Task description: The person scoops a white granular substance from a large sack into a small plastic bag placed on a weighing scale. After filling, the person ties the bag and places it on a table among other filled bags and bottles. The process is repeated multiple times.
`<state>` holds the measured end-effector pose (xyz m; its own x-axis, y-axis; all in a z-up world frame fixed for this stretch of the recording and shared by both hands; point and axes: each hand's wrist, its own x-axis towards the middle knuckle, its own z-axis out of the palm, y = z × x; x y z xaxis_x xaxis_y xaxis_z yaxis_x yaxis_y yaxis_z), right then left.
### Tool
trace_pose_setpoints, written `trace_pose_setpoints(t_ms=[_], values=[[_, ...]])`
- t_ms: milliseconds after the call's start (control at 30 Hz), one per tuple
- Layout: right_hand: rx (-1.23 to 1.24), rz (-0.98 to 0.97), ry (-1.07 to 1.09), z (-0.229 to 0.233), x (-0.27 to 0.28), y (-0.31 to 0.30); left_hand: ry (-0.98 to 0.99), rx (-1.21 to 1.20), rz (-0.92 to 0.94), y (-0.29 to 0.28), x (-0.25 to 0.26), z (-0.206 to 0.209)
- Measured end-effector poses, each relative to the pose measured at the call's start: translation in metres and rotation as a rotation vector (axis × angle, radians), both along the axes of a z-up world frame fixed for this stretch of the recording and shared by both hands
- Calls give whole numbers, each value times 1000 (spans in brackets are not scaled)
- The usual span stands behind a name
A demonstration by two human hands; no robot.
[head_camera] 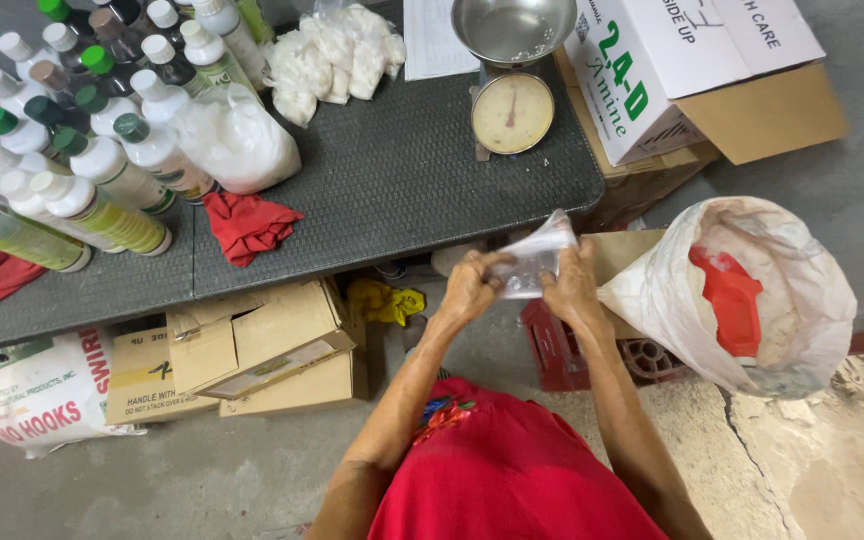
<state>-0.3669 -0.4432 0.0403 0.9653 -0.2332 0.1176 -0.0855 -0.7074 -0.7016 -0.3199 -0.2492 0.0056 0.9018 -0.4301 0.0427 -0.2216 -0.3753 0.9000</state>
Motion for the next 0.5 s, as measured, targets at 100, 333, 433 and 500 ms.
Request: trace_pose_setpoints(t_ms=[100, 333, 433, 500], values=[[-101, 52, -90, 4, -6, 4, -233, -87, 304, -9, 3, 13], [1014, 185, 12, 5, -14, -15, -285, 126, 306, -10, 2, 20], [1542, 99, -150, 0, -15, -23, -291, 274, 146, -16, -2, 12], [1896, -15, -264, -2, -14, -28, -344, 291, 53, -21, -2, 9]])
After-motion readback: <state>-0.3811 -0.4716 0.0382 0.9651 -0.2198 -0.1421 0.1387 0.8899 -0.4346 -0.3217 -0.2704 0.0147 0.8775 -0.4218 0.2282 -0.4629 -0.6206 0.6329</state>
